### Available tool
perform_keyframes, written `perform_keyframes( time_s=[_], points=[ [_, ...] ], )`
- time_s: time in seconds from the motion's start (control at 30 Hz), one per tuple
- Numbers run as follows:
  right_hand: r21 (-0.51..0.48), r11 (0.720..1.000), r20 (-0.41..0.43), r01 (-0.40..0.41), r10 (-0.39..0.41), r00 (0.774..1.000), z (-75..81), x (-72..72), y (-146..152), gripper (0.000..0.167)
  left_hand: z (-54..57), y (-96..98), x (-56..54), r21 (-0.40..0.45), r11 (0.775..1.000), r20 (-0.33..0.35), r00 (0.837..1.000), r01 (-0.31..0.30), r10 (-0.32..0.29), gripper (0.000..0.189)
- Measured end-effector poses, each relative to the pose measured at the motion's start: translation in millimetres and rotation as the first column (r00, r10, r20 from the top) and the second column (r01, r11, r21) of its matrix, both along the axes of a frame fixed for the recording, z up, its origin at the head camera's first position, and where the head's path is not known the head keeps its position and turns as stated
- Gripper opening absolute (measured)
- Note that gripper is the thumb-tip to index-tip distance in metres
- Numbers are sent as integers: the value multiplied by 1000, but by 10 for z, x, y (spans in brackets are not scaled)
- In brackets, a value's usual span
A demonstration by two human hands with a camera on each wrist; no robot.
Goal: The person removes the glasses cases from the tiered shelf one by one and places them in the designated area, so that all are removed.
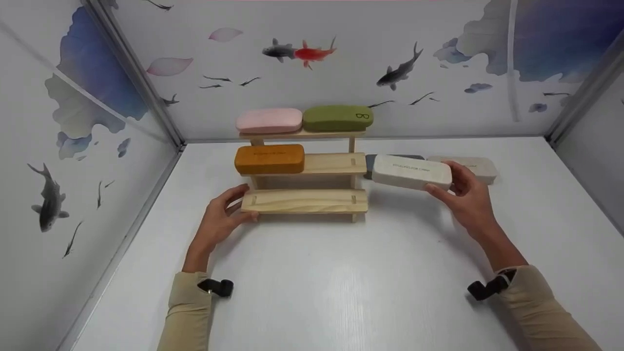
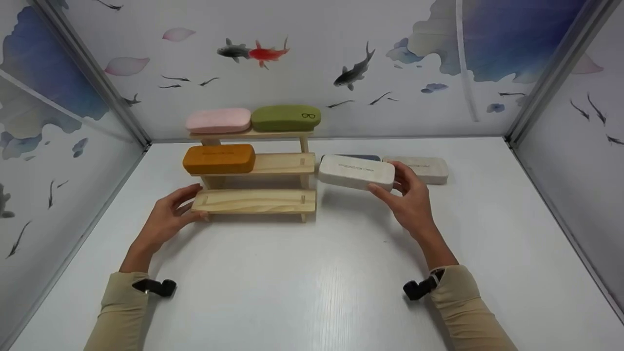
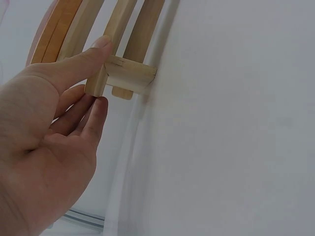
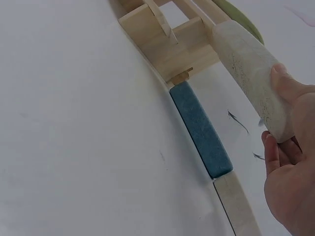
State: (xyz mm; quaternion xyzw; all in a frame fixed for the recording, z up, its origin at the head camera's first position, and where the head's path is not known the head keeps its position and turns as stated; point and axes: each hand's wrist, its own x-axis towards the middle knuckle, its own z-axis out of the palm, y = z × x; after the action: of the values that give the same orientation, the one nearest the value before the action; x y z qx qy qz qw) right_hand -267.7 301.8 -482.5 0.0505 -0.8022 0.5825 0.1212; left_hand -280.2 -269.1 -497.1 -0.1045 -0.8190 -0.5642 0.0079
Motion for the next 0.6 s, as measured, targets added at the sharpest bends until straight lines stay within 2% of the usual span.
perform_keyframes(
  time_s=[0.3, 0.6],
  points=[
    [63, 998, 14, 30, -31, 999, -144, -10, 87, 81, -11, -9, 0, -2, 1000, 3, 1000, 8, -8, 86],
    [115, 993, 10, 13, -14, 1000, -188, -22, 66, 80, -14, -10, -6, 17, 1000, 7, 1000, 20, -21, 87]
  ],
)
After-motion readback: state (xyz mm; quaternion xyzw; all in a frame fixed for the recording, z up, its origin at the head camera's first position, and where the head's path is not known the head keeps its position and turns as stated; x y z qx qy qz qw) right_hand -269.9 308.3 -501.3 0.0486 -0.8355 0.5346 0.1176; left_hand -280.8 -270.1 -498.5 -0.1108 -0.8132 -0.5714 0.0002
